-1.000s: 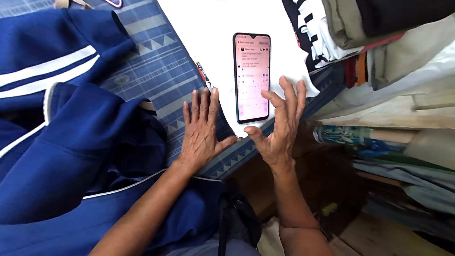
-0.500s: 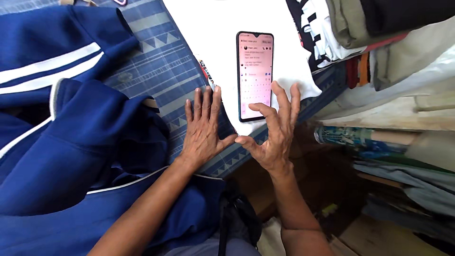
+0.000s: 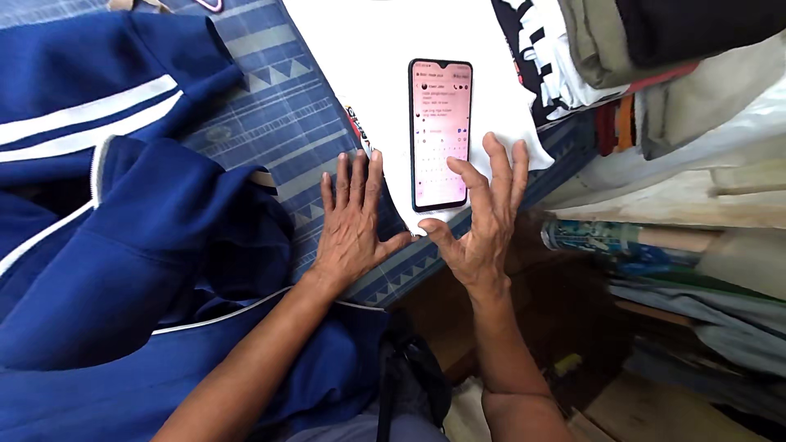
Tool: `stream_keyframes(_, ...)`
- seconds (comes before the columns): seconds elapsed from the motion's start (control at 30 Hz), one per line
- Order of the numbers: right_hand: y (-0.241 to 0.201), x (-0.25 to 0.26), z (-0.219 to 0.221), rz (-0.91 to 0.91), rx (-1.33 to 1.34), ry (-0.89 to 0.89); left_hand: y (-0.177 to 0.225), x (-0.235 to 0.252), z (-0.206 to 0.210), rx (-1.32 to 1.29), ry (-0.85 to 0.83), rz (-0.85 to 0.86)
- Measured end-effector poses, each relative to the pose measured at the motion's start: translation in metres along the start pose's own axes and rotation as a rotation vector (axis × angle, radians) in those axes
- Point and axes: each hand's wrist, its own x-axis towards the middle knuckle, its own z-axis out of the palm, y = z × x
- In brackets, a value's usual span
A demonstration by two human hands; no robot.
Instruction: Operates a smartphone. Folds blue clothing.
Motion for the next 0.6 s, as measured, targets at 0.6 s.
stream_keyframes(0.6, -0.0002, 0.0045, -0.0024, 0.005, 0.003, 0.015, -0.0005, -0.0001, 0.0002, -0.008, -0.008, -0.002)
